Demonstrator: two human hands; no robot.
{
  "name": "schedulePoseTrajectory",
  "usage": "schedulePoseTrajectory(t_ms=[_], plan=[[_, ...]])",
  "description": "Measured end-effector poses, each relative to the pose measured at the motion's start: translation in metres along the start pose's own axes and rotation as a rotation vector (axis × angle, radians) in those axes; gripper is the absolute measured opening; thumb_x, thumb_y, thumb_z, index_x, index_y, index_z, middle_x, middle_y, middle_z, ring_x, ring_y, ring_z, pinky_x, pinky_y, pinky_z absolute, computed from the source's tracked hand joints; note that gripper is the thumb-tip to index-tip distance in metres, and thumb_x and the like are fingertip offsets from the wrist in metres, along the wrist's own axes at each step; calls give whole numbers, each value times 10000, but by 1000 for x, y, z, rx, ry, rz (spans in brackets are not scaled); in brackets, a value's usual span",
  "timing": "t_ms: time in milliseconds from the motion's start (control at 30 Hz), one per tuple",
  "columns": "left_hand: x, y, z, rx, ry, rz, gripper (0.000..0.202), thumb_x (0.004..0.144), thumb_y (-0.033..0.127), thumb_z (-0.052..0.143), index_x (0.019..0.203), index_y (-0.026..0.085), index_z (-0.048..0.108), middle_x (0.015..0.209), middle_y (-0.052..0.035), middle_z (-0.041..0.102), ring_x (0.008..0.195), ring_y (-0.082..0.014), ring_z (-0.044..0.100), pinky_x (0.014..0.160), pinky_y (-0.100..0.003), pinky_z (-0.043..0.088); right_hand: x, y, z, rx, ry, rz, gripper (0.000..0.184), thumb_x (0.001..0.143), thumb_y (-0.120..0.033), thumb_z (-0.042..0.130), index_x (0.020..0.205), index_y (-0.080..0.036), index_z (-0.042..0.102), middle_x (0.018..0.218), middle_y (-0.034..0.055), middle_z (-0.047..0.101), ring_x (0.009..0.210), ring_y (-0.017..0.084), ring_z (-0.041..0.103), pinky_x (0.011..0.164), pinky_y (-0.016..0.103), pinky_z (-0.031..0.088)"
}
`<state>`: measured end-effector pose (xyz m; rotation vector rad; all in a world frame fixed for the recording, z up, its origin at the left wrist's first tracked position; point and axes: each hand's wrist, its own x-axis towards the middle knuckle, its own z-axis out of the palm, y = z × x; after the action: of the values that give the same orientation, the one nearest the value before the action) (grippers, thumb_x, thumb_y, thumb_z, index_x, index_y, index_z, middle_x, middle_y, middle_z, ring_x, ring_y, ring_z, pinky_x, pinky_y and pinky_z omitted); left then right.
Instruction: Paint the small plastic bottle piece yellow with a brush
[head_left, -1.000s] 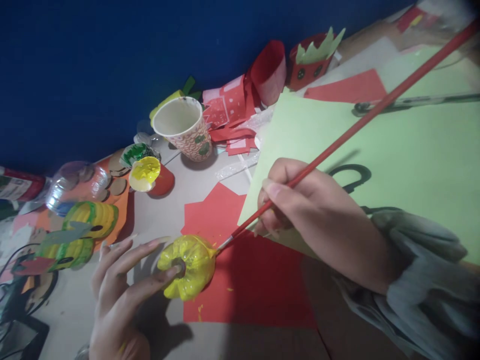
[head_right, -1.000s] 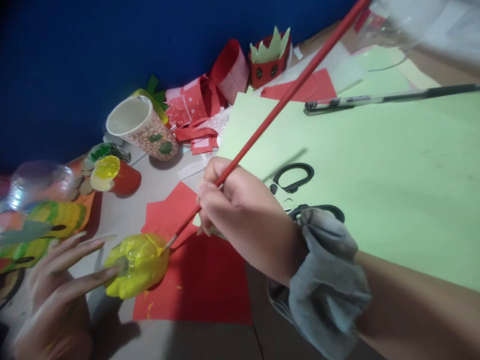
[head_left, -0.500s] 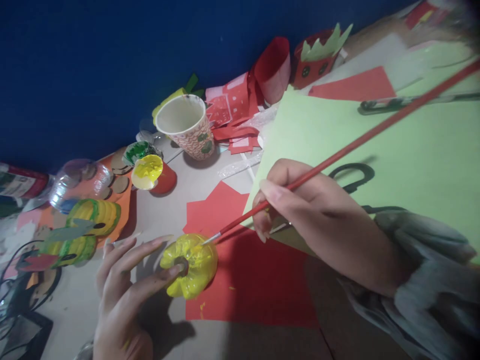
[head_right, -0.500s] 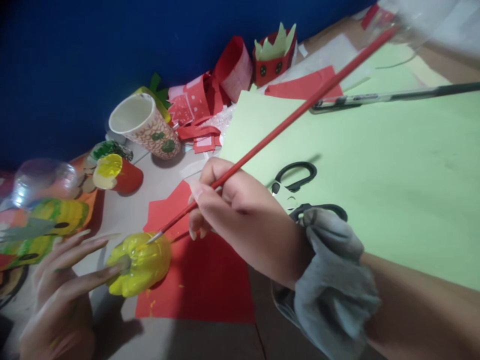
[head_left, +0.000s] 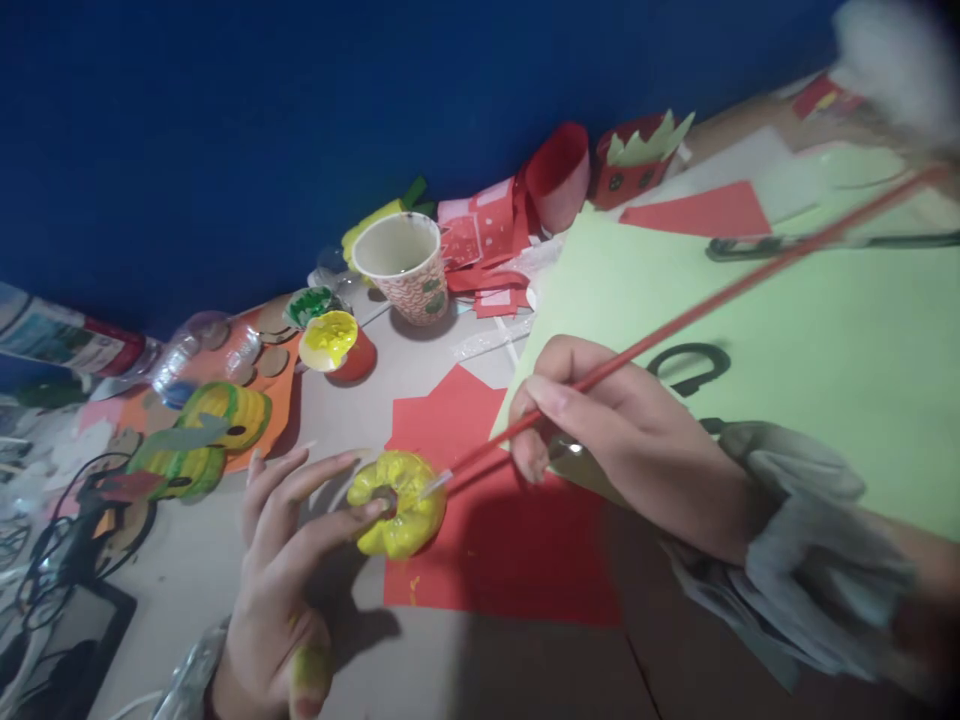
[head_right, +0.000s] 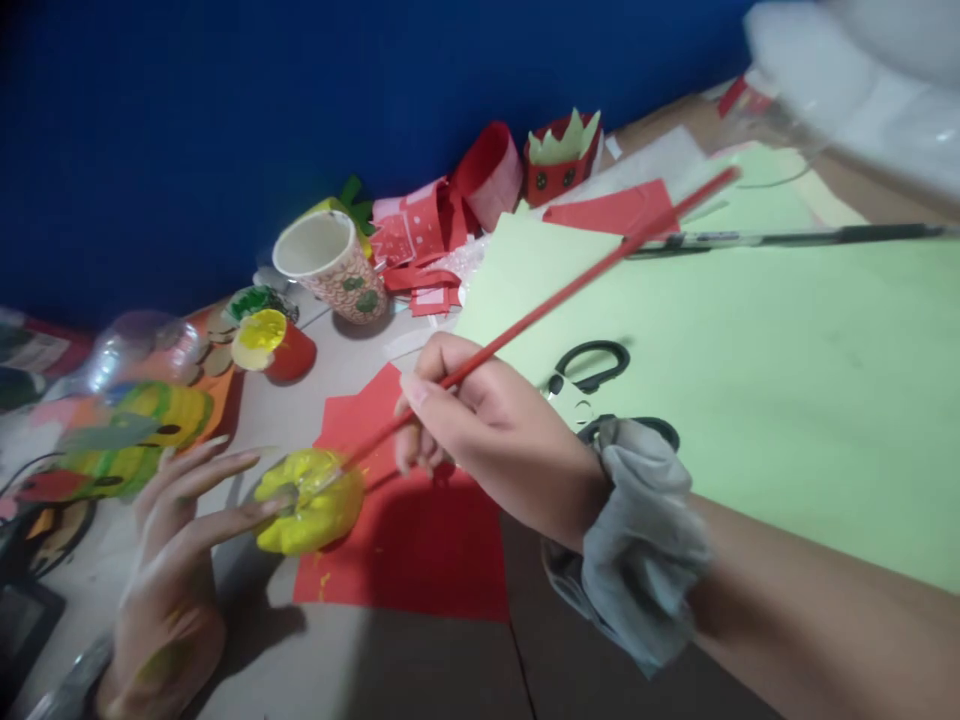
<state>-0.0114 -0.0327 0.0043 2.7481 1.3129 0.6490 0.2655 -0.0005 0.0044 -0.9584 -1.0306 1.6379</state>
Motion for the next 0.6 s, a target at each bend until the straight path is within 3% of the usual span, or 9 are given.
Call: schedulePoseTrajectory(t_ms=[33,100,200,300,433,600], plan=[[1,0,0,-61,58,4,560,809,724,330,1072,286,559,1223,-91,527,1287,-355,357,1112,-605,136,-1,1,1,-8,-7,-15,201,905,-288,487,716,-221,471,546,-41,583,492,104,544,508,235,446],[3,1,1,-106,53,10,688,835,733,132,1046,267,592,1224,-96,538,1285,-336,353,1114,-582,129,-3,2,2,-19,13,-65,201,910,-281,475,719,-222,461,528,-48,557,469,104,511,486,239,433],[3,4,0,-136,33,5,663,847,713,188,1063,249,610,1268,-108,521,1287,-339,332,1105,-593,88,-9,-3,8,-86,99,-181,170,918,-301,469,762,-234,468,602,-38,587,530,118,546,520,260,457],[2,8,-3,-176,43,-11,646,850,709,213,1071,252,612,1277,-101,526,1272,-325,342,1100,-592,110,-18,-15,16,-357,135,-291,165,921,-305,467,775,-236,499,659,-19,596,622,136,582,614,293,476],[1,13,-7,-93,20,-34,699,822,753,215,1083,249,624,1288,-92,536,1274,-316,342,1118,-582,72,-35,-32,28,-739,-12,-401,169,930,-284,442,780,-239,505,681,-1,572,646,152,562,643,324,436],[-1,17,-10,-60,57,-16,662,802,750,326,1074,233,636,1292,-90,546,1279,-327,338,1135,-583,-7,-46,-38,41,-964,-142,-429,137,934,-267,423,823,-230,495,782,26,585,735,173,575,665,334,417]])
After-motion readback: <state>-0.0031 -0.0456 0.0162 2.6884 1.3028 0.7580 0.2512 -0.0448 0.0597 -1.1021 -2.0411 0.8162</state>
